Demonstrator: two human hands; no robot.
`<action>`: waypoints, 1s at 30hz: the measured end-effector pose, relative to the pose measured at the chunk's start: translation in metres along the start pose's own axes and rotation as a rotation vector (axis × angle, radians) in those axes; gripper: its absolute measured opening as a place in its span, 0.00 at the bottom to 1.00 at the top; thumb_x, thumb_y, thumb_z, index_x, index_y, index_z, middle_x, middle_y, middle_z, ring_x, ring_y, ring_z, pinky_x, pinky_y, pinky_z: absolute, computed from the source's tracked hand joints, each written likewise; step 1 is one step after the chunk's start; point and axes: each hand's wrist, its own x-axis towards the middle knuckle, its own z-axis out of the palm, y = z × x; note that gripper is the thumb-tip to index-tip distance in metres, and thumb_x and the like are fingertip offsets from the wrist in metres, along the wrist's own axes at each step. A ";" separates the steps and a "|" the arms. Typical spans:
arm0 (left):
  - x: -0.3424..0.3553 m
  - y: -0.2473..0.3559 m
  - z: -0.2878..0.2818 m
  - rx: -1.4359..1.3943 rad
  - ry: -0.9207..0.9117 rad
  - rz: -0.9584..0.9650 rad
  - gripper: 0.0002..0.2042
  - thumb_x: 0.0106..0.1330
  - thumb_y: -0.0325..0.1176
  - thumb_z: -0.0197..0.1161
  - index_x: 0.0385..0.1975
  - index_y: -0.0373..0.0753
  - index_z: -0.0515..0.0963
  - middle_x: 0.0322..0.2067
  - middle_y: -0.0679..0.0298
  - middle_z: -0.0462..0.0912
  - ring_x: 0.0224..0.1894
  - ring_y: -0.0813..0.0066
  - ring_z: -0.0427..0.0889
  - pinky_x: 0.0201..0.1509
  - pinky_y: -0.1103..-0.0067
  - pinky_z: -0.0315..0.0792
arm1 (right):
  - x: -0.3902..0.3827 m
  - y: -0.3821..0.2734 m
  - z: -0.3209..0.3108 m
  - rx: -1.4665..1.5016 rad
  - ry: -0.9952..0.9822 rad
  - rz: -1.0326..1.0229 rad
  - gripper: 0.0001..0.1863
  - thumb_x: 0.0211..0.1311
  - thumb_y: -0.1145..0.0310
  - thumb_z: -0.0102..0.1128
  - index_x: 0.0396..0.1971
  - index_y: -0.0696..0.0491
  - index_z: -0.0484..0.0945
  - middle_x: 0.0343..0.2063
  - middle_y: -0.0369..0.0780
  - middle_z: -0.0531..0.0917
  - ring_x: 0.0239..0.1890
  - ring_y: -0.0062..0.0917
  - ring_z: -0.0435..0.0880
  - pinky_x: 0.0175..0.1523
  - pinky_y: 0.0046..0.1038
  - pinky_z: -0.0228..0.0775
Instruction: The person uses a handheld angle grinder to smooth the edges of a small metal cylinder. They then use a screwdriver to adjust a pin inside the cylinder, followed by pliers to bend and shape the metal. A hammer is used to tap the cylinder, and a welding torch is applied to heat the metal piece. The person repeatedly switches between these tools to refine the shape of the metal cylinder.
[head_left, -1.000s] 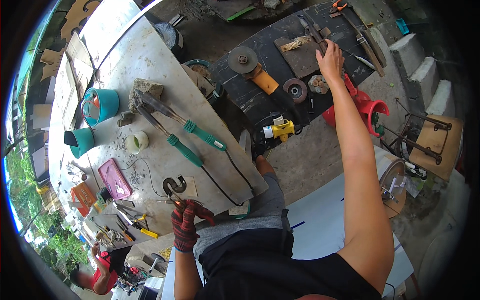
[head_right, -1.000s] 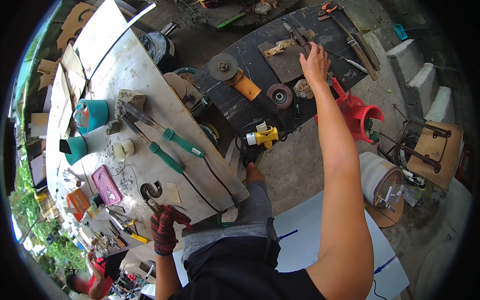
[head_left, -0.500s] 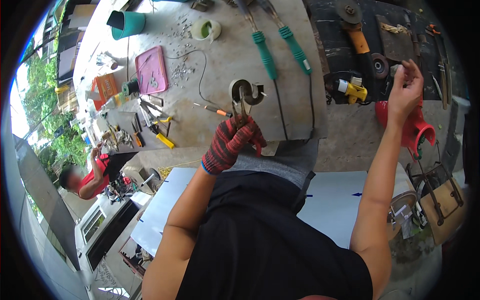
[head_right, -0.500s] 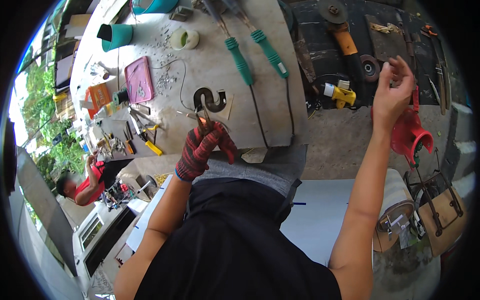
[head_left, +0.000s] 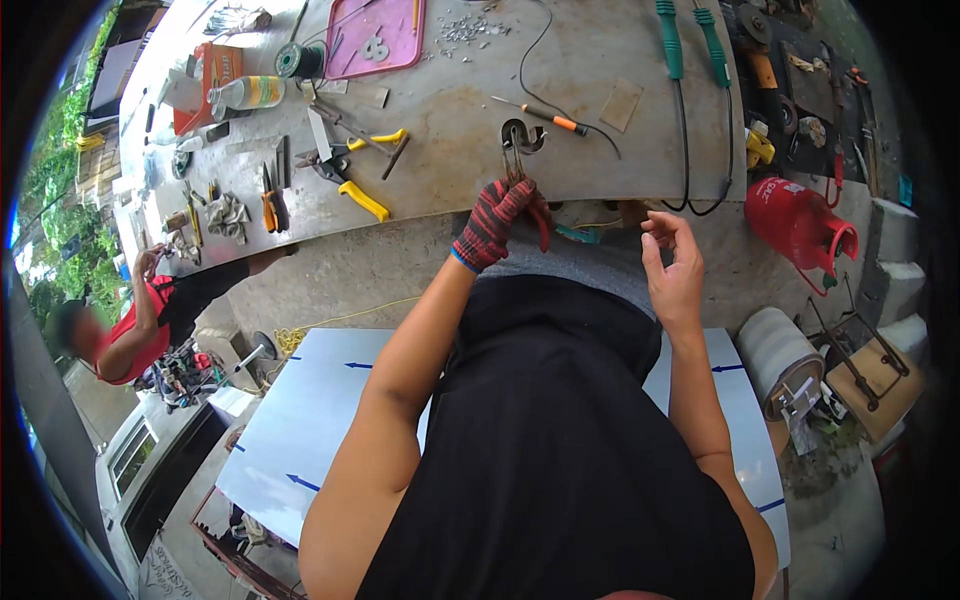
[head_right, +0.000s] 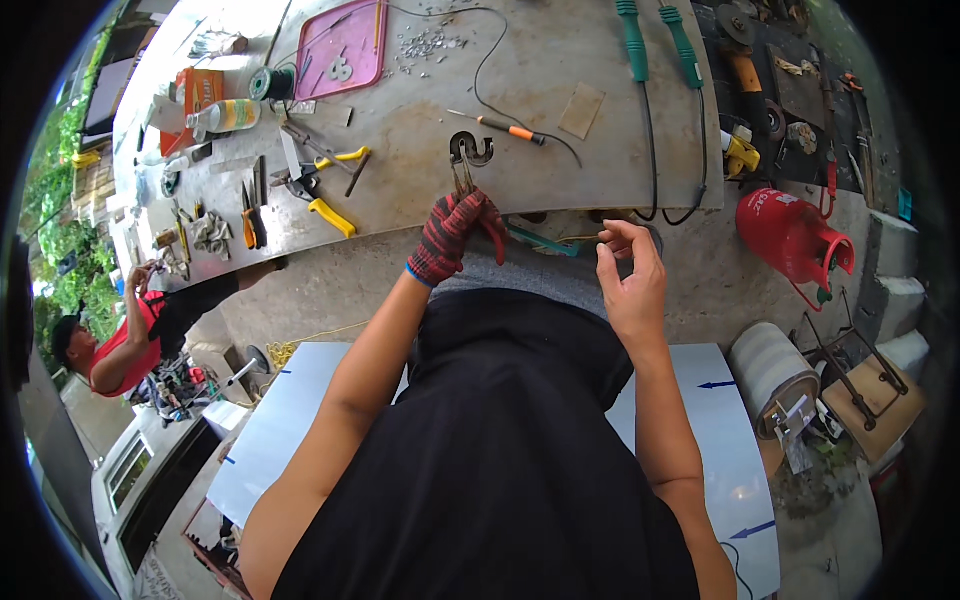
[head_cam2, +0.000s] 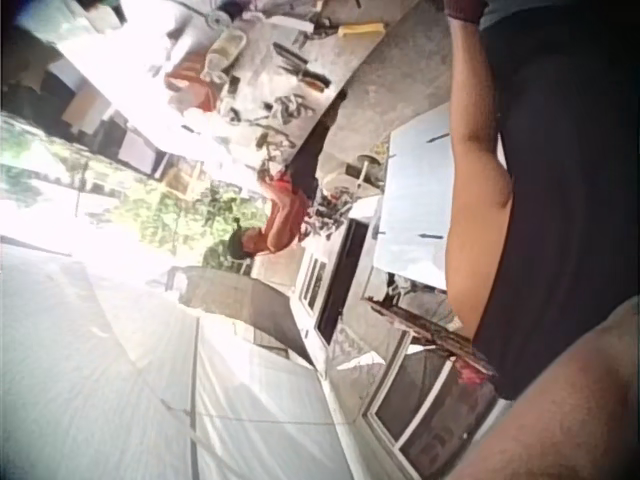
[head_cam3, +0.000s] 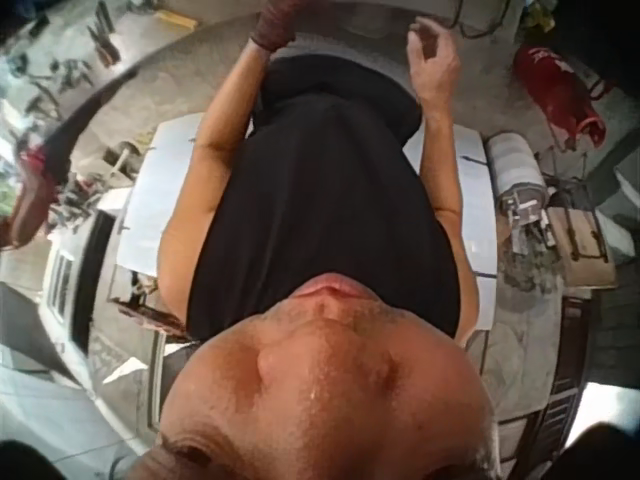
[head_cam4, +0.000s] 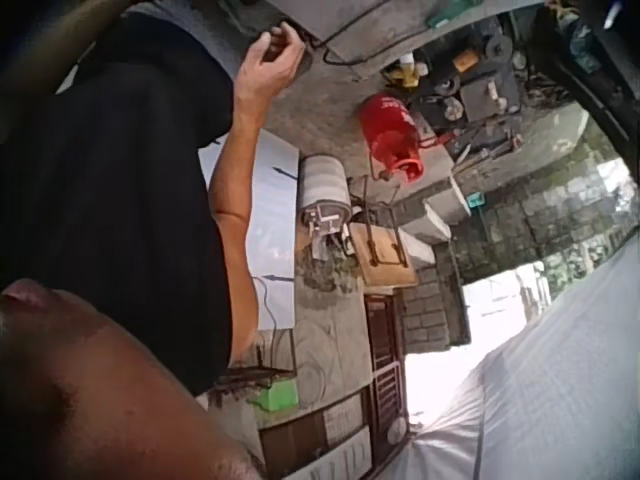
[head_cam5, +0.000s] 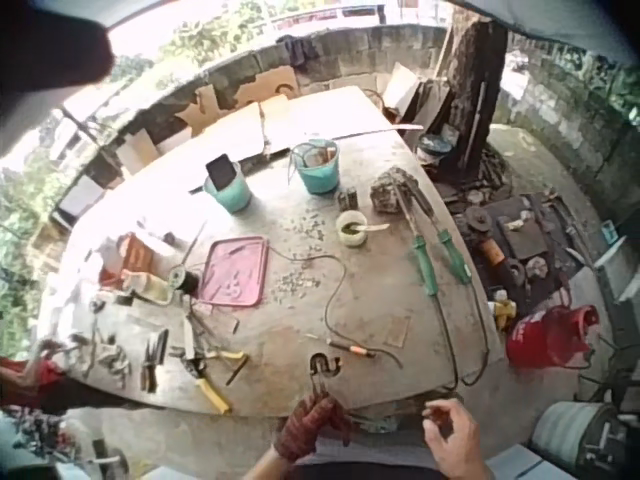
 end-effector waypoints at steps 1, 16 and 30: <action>-0.003 -0.004 -0.009 -0.002 -0.002 0.011 0.21 0.78 0.47 0.56 0.32 0.34 0.79 0.27 0.54 0.88 0.30 0.63 0.88 0.43 0.71 0.79 | -0.009 -0.003 0.006 0.002 -0.003 0.018 0.14 0.70 0.74 0.62 0.54 0.58 0.78 0.43 0.38 0.84 0.45 0.20 0.80 0.55 0.25 0.72; -0.013 -0.018 -0.044 -0.116 -0.124 -0.009 0.24 0.78 0.50 0.53 0.45 0.33 0.85 0.39 0.57 0.90 0.40 0.69 0.88 0.39 0.76 0.81 | -0.052 -0.043 0.069 -0.135 -0.082 -0.023 0.15 0.68 0.74 0.63 0.53 0.57 0.79 0.42 0.39 0.85 0.40 0.21 0.82 0.49 0.25 0.74; -0.055 -0.028 0.005 0.076 -0.172 0.221 0.24 0.82 0.52 0.48 0.52 0.37 0.81 0.47 0.60 0.85 0.54 0.71 0.80 0.60 0.72 0.74 | -0.051 -0.020 0.086 0.719 -0.570 0.451 0.23 0.79 0.58 0.57 0.63 0.58 0.73 0.54 0.44 0.83 0.50 0.29 0.85 0.55 0.33 0.81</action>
